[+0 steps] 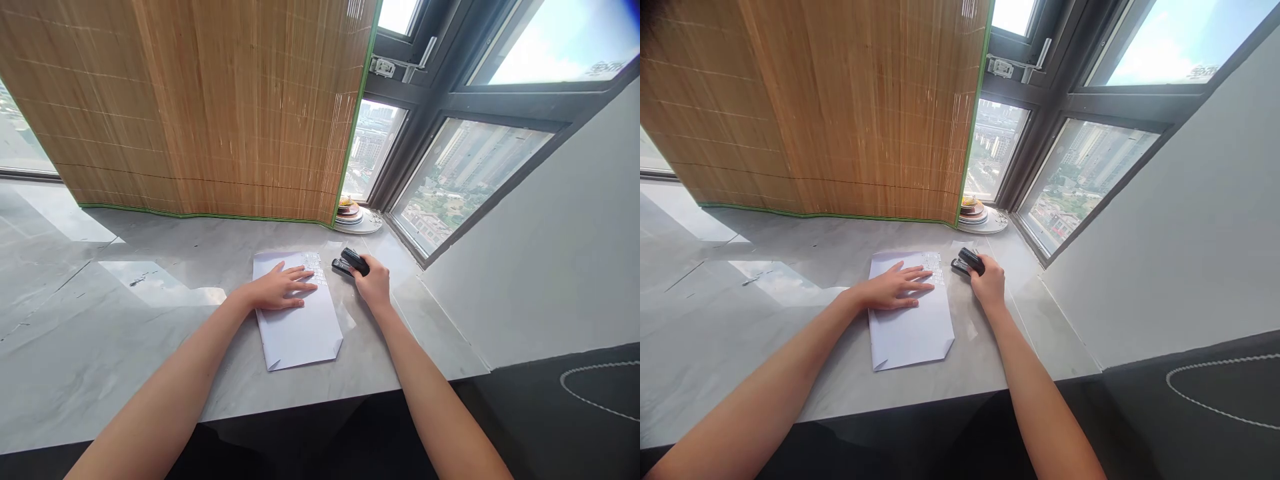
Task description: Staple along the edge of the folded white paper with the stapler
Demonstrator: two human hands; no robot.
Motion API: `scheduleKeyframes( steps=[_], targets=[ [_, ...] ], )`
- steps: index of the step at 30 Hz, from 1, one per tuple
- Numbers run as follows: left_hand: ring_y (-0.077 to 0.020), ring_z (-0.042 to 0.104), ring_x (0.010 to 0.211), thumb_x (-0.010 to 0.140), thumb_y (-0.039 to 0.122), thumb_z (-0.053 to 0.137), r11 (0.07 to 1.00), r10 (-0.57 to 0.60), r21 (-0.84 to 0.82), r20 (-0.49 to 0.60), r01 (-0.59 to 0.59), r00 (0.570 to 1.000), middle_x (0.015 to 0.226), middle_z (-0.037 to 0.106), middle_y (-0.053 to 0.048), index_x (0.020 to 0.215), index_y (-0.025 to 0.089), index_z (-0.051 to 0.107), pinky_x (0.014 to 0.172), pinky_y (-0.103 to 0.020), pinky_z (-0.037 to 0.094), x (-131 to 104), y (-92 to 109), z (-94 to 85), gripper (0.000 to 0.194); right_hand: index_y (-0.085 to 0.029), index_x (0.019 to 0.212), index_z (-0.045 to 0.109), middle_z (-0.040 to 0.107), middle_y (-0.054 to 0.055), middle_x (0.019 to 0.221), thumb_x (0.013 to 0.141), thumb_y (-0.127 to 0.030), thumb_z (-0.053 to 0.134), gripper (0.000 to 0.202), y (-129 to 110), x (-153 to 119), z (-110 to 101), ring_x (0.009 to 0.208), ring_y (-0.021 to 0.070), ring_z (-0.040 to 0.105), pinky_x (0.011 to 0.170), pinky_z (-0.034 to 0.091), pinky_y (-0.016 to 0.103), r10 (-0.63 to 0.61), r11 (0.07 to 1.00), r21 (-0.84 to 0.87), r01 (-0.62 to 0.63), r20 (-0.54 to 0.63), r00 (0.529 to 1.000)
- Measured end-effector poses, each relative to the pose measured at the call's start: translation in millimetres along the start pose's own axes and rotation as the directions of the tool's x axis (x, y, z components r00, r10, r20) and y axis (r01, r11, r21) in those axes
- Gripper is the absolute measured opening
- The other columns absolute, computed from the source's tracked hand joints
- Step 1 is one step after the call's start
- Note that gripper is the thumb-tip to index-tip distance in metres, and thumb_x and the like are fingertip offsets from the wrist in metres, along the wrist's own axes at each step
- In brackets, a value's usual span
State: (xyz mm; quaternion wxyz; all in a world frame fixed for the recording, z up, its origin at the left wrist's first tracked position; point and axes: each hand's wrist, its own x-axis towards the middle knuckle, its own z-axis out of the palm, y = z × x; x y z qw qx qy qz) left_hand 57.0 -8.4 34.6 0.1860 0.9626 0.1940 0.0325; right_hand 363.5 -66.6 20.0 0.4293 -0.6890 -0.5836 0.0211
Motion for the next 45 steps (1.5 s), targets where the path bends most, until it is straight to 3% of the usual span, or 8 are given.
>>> scheduleKeyframes(
  steps=[5,7,10,12,18,32,37,45],
  targets=[
    [-0.0295,0.047,0.144,0.105,0.05,0.05,0.999,-0.04,0.0,-0.315,0.042,0.948,0.155,0.056,-0.004,0.133,0.035,0.071,0.121,-0.051,0.03,3.4,-4.8,0.1,0.039,-0.019,0.107,0.072,0.076,0.006,0.097,0.084,-0.036,0.073,0.028,-32.4,-13.9,0.1,0.087,0.0241,0.069,0.083,0.055,0.037,-0.138,0.965,0.232,0.121,0.059,0.989],
    [-0.0272,0.058,0.125,0.108,0.041,0.041,0.971,-0.222,-0.075,-0.638,0.227,0.737,0.131,0.07,-0.009,0.106,0.026,0.079,0.109,-0.045,0.041,3.1,-11.9,-2.0,0.042,-0.02,0.107,0.071,0.075,0.004,0.096,0.084,-0.035,0.075,0.027,-48.7,-24.2,5.0,0.085,0.0223,0.069,0.081,0.054,0.035,-0.228,0.931,0.324,0.167,0.16,0.96],
    [-0.0255,0.061,0.096,0.108,0.032,0.035,0.863,-0.42,-0.282,-0.862,0.42,0.283,0.092,0.069,-0.011,0.077,0.02,0.072,0.094,-0.041,0.046,-0.8,-26.5,-5.2,0.05,-0.021,0.11,0.069,0.074,0.004,0.099,0.085,-0.031,0.075,0.028,-70.4,-41.0,17.1,0.086,0.021,0.067,0.08,0.053,0.033,-0.32,0.898,0.392,0.202,0.266,0.909],
    [-0.025,0.06,0.088,0.106,0.03,0.038,0.821,-0.464,-0.347,-0.868,0.453,0.178,0.082,0.064,-0.009,0.068,0.021,0.066,0.09,-0.04,0.045,-3.9,-34.7,-5.6,0.049,-0.022,0.11,0.068,0.073,0.004,0.102,0.085,-0.029,0.074,0.027,-80.6,-50.3,26.1,0.089,0.0213,0.066,0.081,0.051,0.033,-0.36,0.895,0.385,0.226,0.322,0.876],
    [-0.025,0.06,0.084,0.105,0.032,0.039,0.774,-0.547,-0.425,-0.823,0.47,0.156,0.074,0.061,-0.008,0.061,0.023,0.062,0.082,-0.037,0.043,-8.0,-41.5,-5.0,0.05,-0.023,0.099,0.066,0.069,0.002,0.094,0.084,-0.022,0.071,0.015,-79.1,-58.3,28.2,0.088,0.022,0.061,0.078,0.047,0.033,-0.394,0.91,0.308,0.277,0.44,0.807],
    [-0.0212,0.058,0.072,0.104,0.032,0.039,0.709,-0.633,-0.499,-0.762,0.498,0.138,0.072,0.061,-0.007,0.059,0.021,0.059,0.072,-0.033,0.041,-7.8,-41.9,-7.6,0.051,-0.022,0.11,0.072,0.074,0.008,0.101,0.093,-0.063,0.06,0.046,41.2,-26.1,-92.0,0.09,0.0266,0.068,0.076,0.054,0.037,-0.207,0.976,0.161,0.143,0.523,0.826],
    [-0.0199,0.058,0.069,0.105,0.032,0.038,0.689,-0.655,-0.543,-0.75,0.481,0.092,0.071,0.062,-0.007,0.058,0.021,0.059,0.072,-0.032,0.041,-10.0,-41.8,-9.6,0.052,-0.021,0.117,0.071,0.071,0.014,0.125,0.101,-0.059,0.043,0.05,48.1,33.2,-59.1,0.118,0.0303,0.065,0.103,0.052,0.049,-0.241,0.969,0.04,0.243,0.357,0.902],
    [-0.0195,0.054,0.065,0.105,0.035,0.036,0.684,-0.673,-0.574,-0.735,0.451,0.086,0.069,0.059,-0.006,0.058,0.022,0.056,0.07,-0.034,0.04,-12.4,-40.4,-10.3,0.054,-0.007,0.164,0.033,0.024,0.016,0.172,0.108,-0.042,0.027,0.065,51.5,59.9,25.1,0.163,0.0292,0.014,0.132,0.009,0.053,-0.207,0.867,-0.208,0.453,0.677,0.706]
  ],
)
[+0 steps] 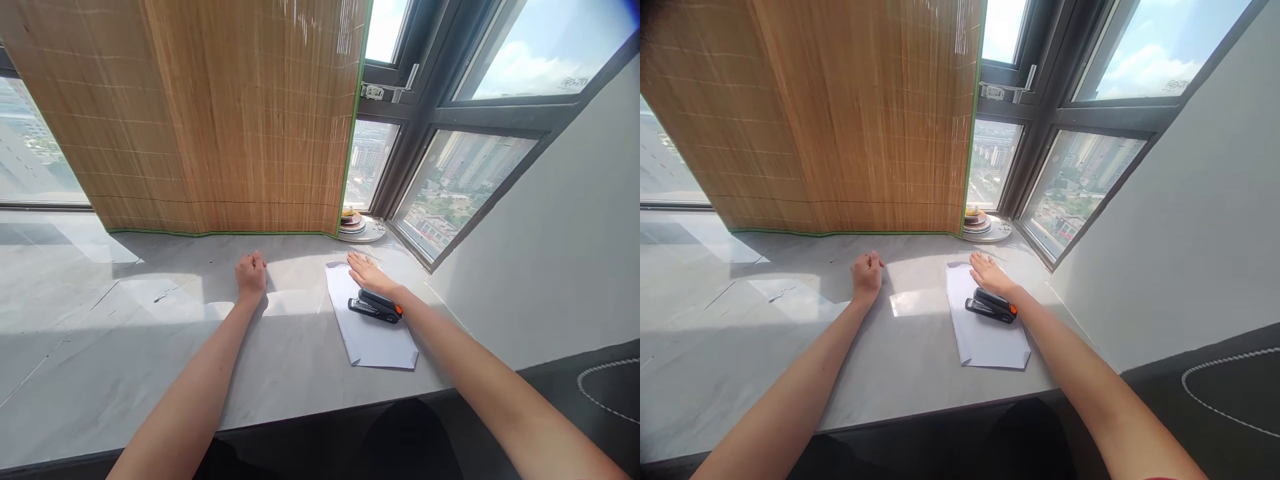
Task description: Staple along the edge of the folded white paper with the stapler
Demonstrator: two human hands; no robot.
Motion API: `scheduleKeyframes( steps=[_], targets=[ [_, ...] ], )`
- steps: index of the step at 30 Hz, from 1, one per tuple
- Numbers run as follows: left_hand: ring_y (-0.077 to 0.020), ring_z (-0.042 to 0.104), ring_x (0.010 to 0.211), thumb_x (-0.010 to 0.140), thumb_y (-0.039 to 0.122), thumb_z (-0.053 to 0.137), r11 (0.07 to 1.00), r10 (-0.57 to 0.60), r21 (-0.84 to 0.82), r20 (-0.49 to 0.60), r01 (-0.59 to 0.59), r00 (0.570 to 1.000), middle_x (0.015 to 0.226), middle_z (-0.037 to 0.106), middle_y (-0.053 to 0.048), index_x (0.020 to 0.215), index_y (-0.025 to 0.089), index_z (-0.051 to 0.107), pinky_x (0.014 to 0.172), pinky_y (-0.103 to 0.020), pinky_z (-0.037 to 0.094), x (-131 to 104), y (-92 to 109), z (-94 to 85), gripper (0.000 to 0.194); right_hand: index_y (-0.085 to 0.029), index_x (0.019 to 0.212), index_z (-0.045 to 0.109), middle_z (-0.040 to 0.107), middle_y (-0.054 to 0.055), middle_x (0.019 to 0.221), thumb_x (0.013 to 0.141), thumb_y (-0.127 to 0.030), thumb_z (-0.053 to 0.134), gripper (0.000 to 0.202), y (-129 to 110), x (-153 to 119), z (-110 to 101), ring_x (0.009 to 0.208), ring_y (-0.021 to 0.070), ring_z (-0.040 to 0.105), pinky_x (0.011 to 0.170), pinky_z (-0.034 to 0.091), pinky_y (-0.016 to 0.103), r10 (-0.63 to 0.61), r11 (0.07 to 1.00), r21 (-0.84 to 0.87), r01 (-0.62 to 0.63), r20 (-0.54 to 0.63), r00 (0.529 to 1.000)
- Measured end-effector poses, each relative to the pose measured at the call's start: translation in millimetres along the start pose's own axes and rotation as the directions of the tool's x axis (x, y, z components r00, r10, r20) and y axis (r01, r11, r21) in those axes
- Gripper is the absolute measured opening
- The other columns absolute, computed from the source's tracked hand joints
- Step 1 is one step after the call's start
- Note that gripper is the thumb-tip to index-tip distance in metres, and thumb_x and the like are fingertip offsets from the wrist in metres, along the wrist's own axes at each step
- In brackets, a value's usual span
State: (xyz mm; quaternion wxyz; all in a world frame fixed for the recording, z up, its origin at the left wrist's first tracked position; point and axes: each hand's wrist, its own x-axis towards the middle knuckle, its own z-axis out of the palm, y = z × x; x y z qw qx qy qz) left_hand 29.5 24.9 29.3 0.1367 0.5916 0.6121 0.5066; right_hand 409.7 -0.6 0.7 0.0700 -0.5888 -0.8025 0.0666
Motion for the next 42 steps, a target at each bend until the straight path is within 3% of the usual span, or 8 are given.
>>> scheduleKeyframes(
  steps=[4,10,14,18,21,24,32,42],
  targets=[
    [-0.0197,0.056,0.067,0.105,0.035,0.036,1.0,0.014,-0.004,-0.021,-0.014,1.0,0.071,0.061,-0.007,0.06,0.021,0.058,0.072,-0.034,0.041,0.5,-0.4,0.7,0.052,-0.008,0.166,0.026,0.017,0.016,0.174,0.108,-0.04,0.025,0.067,-45.7,15.2,6.4,0.163,0.0287,0.01,0.131,0.008,0.054,0.023,0.999,-0.042,-0.022,0.012,1.0],
    [-0.0207,0.059,0.071,0.104,0.033,0.034,0.996,-0.082,-0.029,-0.146,0.079,0.986,0.073,0.064,-0.008,0.06,0.022,0.058,0.076,-0.034,0.043,6.7,-3.4,-16.5,0.051,-0.005,0.167,0.019,0.011,0.019,0.174,0.108,-0.046,0.026,0.072,-176.1,55.5,33.1,0.163,0.0344,0.006,0.13,0.007,0.056,0.053,0.997,0.057,-0.051,-0.035,0.998],
    [-0.0224,0.062,0.075,0.102,0.036,0.033,0.986,-0.167,-0.055,-0.208,0.159,0.964,0.074,0.068,-0.009,0.063,0.022,0.063,0.079,-0.035,0.046,17.1,-10.4,-51.9,0.05,-0.007,0.166,0.023,0.017,0.016,0.174,0.108,-0.044,0.027,0.069,-248.9,78.4,49.8,0.163,0.0274,0.01,0.131,0.004,0.054,-0.102,0.986,0.128,0.108,-0.055,0.993],
    [-0.0291,0.067,0.087,0.101,0.041,0.035,0.966,-0.223,0.102,-0.144,0.239,0.964,0.082,0.073,-0.012,0.075,0.02,0.072,0.081,-0.04,0.05,15.9,-28.2,-110.1,0.05,-0.008,0.165,0.028,0.019,0.016,0.174,0.108,-0.043,0.026,0.067,-280.2,90.7,52.0,0.163,0.0284,0.008,0.13,0.005,0.061,-0.153,0.976,0.145,0.16,-0.058,0.986],
    [-0.0387,0.063,0.114,0.098,0.028,0.04,0.855,-0.126,0.493,-0.108,0.164,0.986,0.113,0.071,-0.021,0.112,0.014,0.073,0.095,-0.05,0.049,-8.2,-45.7,-149.2,0.039,-0.008,0.167,0.022,0.014,0.016,0.175,0.108,-0.043,0.027,0.069,-284.2,92.5,49.1,0.163,0.028,0.006,0.129,0.006,0.063,-0.178,0.972,0.143,0.186,-0.066,0.982],
    [-0.0447,0.053,0.13,0.098,0.02,0.038,0.692,-0.137,0.711,-0.041,0.126,0.99,0.139,0.057,-0.032,0.145,0.002,0.051,0.102,-0.063,0.044,-43.8,-63.1,-166.7,0.053,-0.004,0.167,0.015,0.008,0.018,0.175,0.106,-0.045,0.03,0.075,-283.6,90.0,45.5,0.164,0.0282,0.002,0.13,0.006,0.06,-0.172,0.971,0.155,0.185,-0.09,0.981],
    [-0.0426,0.043,0.141,0.101,0.025,0.033,0.612,-0.145,0.79,0.057,0.045,0.988,0.144,0.051,-0.031,0.132,0.008,0.057,0.111,-0.066,0.035,-77.8,-73.0,-159.3,0.042,0.0,0.167,0.012,0.002,0.018,0.175,0.105,-0.044,0.032,0.079,-269.8,71.2,35.8,0.164,0.0284,0.0,0.132,0.004,0.05,-0.154,0.97,0.185,0.159,-0.037,0.987],
    [-0.0411,0.05,0.13,0.101,0.027,0.029,0.543,-0.162,0.838,0.041,0.054,0.986,0.132,0.056,-0.029,0.127,0.009,0.057,0.105,-0.059,0.038,-77.5,-57.9,-159.3,0.041,0.003,0.166,0.012,0.005,0.018,0.174,0.105,-0.048,0.026,0.081,-145.1,11.4,22.2,0.164,0.0271,0.005,0.132,0.007,0.047,-0.057,0.998,0.031,0.056,0.011,0.998]
  ],
)
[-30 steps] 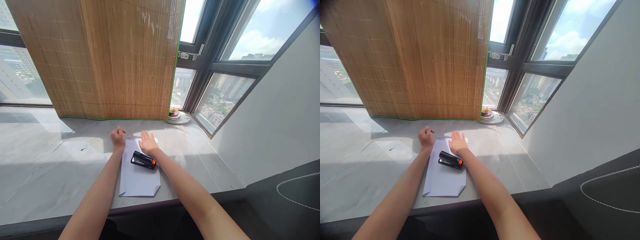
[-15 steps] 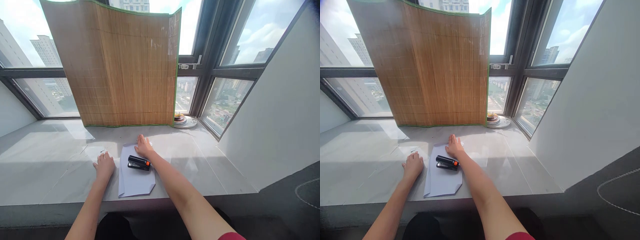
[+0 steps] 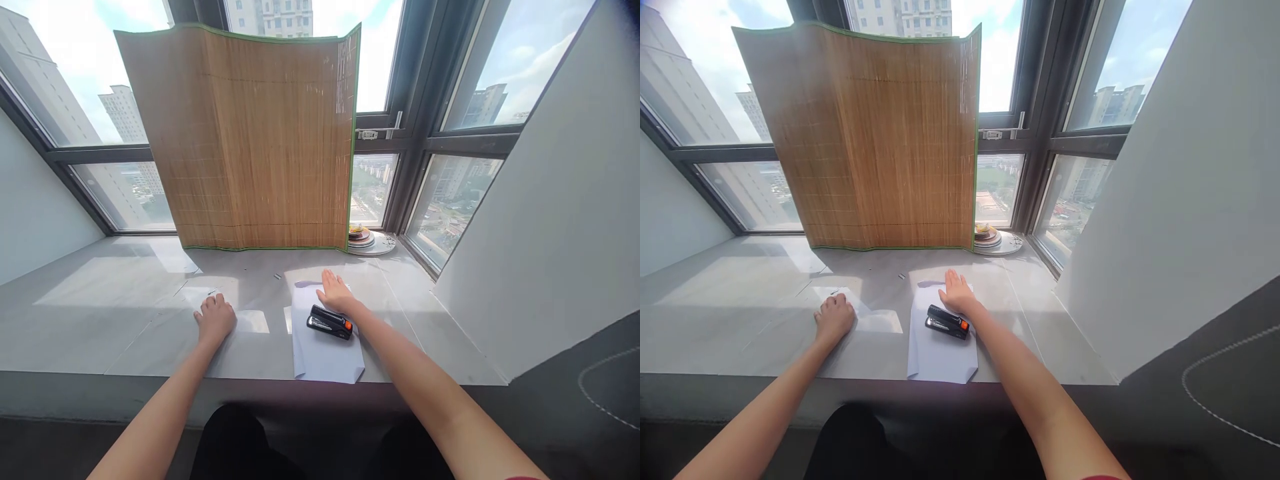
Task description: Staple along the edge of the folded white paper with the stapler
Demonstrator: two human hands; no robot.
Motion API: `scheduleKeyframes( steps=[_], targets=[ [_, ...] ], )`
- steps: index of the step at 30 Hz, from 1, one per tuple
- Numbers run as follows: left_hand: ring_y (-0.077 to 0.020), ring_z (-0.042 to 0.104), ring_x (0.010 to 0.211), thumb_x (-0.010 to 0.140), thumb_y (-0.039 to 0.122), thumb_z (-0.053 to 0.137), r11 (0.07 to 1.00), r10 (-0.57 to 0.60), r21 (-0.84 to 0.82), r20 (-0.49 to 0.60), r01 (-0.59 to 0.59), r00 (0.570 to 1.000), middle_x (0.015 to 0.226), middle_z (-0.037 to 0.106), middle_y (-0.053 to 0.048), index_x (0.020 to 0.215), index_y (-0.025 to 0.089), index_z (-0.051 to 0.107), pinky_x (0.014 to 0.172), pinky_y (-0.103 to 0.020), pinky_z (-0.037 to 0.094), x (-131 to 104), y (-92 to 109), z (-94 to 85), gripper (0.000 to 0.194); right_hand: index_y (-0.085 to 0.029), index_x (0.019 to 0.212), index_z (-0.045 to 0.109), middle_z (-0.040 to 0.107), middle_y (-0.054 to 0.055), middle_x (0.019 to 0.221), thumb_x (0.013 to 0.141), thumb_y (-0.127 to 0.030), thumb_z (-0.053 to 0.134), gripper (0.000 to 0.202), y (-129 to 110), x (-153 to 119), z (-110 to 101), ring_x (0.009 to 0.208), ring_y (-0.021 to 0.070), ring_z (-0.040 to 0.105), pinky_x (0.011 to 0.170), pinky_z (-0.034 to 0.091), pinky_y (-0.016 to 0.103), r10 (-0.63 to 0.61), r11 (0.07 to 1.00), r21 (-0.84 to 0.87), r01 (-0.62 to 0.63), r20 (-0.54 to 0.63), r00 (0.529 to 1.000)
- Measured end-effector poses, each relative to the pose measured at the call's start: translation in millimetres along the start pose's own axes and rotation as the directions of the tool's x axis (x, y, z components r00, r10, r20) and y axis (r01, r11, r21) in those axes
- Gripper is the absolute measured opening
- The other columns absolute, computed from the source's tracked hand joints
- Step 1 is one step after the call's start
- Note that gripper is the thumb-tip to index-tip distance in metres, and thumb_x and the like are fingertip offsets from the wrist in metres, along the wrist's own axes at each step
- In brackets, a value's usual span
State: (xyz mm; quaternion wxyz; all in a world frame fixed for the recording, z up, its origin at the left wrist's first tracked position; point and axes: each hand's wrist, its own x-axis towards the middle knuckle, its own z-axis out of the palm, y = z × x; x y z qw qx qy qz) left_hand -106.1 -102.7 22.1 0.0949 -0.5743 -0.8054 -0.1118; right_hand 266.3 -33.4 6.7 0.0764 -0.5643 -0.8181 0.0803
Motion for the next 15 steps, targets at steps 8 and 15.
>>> scheduleKeyframes(
  steps=[8,15],
  targets=[
    [-0.0414,0.051,0.129,0.102,0.029,0.03,1.0,-0.027,0.011,0.013,0.027,1.0,0.134,0.055,-0.028,0.128,0.011,0.056,0.103,-0.057,0.039,4.7,0.4,1.9,0.041,0.0,0.167,0.016,0.007,0.015,0.174,0.106,-0.046,0.022,0.076,1.7,5.2,2.3,0.164,0.0258,0.005,0.132,0.004,0.051,0.004,1.0,-0.018,-0.004,0.044,0.999],
    [-0.0408,0.054,0.123,0.102,0.029,0.032,0.998,-0.039,0.04,0.007,0.039,0.999,0.131,0.057,-0.025,0.128,0.011,0.056,0.1,-0.055,0.04,8.3,-3.3,9.1,0.04,0.003,0.166,0.014,0.01,0.016,0.174,0.105,-0.045,0.024,0.079,-5.8,12.1,5.6,0.164,0.0271,0.007,0.132,0.007,0.053,-0.03,1.0,-0.003,0.03,-0.016,0.999]
  ],
)
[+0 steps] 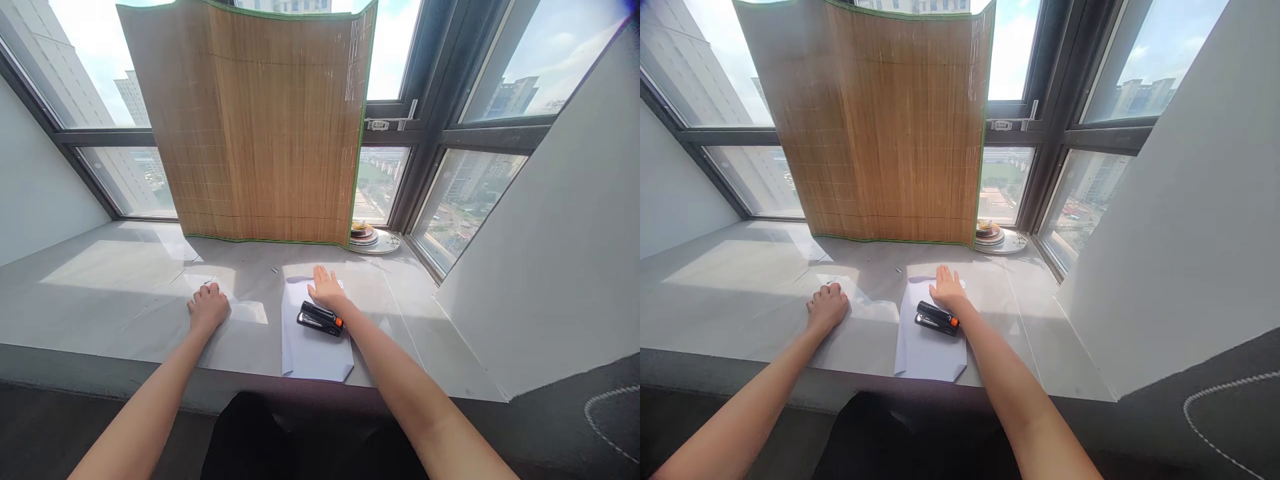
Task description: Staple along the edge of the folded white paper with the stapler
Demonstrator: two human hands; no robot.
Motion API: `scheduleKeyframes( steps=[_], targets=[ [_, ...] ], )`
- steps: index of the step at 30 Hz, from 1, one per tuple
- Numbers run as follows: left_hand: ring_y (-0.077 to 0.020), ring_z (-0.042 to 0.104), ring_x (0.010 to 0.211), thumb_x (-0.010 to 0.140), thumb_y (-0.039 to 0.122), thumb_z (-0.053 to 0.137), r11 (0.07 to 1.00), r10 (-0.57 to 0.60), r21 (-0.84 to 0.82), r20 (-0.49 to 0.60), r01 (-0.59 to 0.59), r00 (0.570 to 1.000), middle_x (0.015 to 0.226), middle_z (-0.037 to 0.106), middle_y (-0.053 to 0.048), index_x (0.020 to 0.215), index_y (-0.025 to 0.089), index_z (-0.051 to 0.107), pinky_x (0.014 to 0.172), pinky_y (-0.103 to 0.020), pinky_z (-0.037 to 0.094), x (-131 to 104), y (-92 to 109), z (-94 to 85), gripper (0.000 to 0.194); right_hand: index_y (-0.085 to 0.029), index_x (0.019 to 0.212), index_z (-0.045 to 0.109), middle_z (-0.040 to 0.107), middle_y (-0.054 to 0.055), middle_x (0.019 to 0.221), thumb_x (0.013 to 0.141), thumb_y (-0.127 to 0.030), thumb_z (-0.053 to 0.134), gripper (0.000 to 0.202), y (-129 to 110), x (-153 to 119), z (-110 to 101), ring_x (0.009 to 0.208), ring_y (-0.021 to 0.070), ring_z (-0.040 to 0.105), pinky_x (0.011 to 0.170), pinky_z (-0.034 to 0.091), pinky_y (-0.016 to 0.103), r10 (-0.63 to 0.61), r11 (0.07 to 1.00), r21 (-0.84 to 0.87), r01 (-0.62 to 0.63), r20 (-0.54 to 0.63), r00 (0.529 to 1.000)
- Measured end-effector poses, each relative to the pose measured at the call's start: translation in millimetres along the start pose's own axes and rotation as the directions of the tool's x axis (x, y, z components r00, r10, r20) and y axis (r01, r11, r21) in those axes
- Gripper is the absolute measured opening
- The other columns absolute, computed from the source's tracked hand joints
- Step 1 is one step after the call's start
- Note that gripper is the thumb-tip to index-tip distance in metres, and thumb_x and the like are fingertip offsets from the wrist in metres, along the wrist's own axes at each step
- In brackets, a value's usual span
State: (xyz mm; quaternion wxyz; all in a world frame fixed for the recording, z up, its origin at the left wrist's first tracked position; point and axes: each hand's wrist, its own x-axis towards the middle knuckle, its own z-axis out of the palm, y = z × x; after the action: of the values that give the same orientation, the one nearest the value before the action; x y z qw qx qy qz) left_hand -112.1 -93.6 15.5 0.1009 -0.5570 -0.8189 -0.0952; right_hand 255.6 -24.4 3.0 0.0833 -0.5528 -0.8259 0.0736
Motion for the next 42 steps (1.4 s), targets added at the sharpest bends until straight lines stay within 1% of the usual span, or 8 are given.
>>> scheduleKeyframes(
  steps=[10,19,26,32,35,37,39,42],
  targets=[
    [-0.0417,0.054,0.12,0.101,0.027,0.036,1.0,-0.007,0.029,-0.028,0.008,1.0,0.129,0.058,-0.026,0.13,0.01,0.057,0.096,-0.053,0.041,1.5,1.7,1.8,0.04,0.001,0.166,0.02,0.017,0.017,0.173,0.105,-0.045,0.027,0.077,-2.2,7.1,5.2,0.163,0.0278,0.011,0.132,0.008,0.052,0.018,0.999,0.032,-0.017,-0.019,1.0],
    [-0.0429,0.054,0.119,0.1,0.025,0.038,1.0,-0.005,0.021,-0.051,0.006,0.999,0.13,0.058,-0.028,0.13,0.008,0.059,0.094,-0.055,0.042,2.4,2.7,2.2,0.041,0.0,0.165,0.024,0.022,0.018,0.173,0.104,-0.043,0.032,0.074,-7.4,13.2,-0.1,0.163,0.0274,0.013,0.132,0.009,0.048,0.034,0.995,0.093,-0.03,-0.039,0.999],
    [-0.0425,0.054,0.118,0.1,0.026,0.036,0.999,-0.003,0.043,-0.038,0.005,0.999,0.129,0.058,-0.027,0.13,0.008,0.059,0.094,-0.054,0.042,0.4,5.2,-2.4,0.041,-0.003,0.163,0.031,0.029,0.019,0.17,0.103,-0.041,0.036,0.071,-8.8,18.9,-3.0,0.161,0.0294,0.02,0.131,0.011,0.049,0.038,0.985,0.17,-0.022,-0.091,0.995],
    [-0.0427,0.053,0.119,0.099,0.025,0.037,1.0,-0.013,0.021,-0.012,0.014,1.0,0.13,0.057,-0.027,0.13,0.008,0.058,0.094,-0.055,0.04,1.9,4.9,-5.8,0.041,-0.002,0.16,0.034,0.033,0.021,0.168,0.103,-0.041,0.04,0.07,-7.4,18.1,-0.4,0.159,0.0302,0.023,0.131,0.012,0.047,0.049,0.974,0.227,-0.019,-0.129,0.99],
    [-0.042,0.053,0.119,0.1,0.026,0.038,1.0,-0.013,0.014,-0.018,0.013,1.0,0.13,0.057,-0.027,0.13,0.009,0.058,0.094,-0.055,0.04,1.3,6.2,-6.3,0.04,-0.006,0.15,0.049,0.049,0.022,0.156,0.101,-0.038,0.046,0.059,-5.2,20.8,0.9,0.149,0.0309,0.039,0.129,0.019,0.048,0.023,0.963,0.266,0.042,-0.236,0.972],
    [-0.0419,0.053,0.118,0.1,0.026,0.038,1.0,-0.007,0.014,-0.031,0.007,0.999,0.129,0.057,-0.027,0.129,0.008,0.058,0.093,-0.054,0.04,-0.9,7.4,-6.3,0.04,-0.012,0.13,0.064,0.063,0.019,0.138,0.099,-0.034,0.049,0.041,-2.1,22.7,-2.7,0.134,0.0297,0.051,0.122,0.03,0.047,0.025,0.927,0.36,0.102,-0.332,0.943],
    [-0.0423,0.053,0.118,0.101,0.027,0.037,1.0,0.008,0.019,-0.053,-0.007,0.999,0.128,0.057,-0.028,0.129,0.007,0.058,0.092,-0.054,0.041,-3.9,7.6,-6.3,0.041,-0.018,0.106,0.07,0.071,0.014,0.116,0.098,-0.031,0.047,0.028,1.9,20.6,-10.8,0.117,0.0277,0.059,0.111,0.041,0.043,0.085,0.869,0.476,0.135,-0.411,0.907],
    [-0.0425,0.054,0.117,0.102,0.028,0.035,1.0,0.018,0.011,-0.07,-0.017,0.997,0.127,0.058,-0.028,0.129,0.006,0.059,0.092,-0.053,0.043,-7.2,4.0,-7.4,0.043,-0.02,0.092,0.069,0.072,0.011,0.098,0.104,-0.032,0.032,0.04,5.5,0.8,-24.1,0.102,0.0251,0.064,0.099,0.049,0.04,0.204,0.81,0.573,0.129,-0.48,0.853]
  ],
)
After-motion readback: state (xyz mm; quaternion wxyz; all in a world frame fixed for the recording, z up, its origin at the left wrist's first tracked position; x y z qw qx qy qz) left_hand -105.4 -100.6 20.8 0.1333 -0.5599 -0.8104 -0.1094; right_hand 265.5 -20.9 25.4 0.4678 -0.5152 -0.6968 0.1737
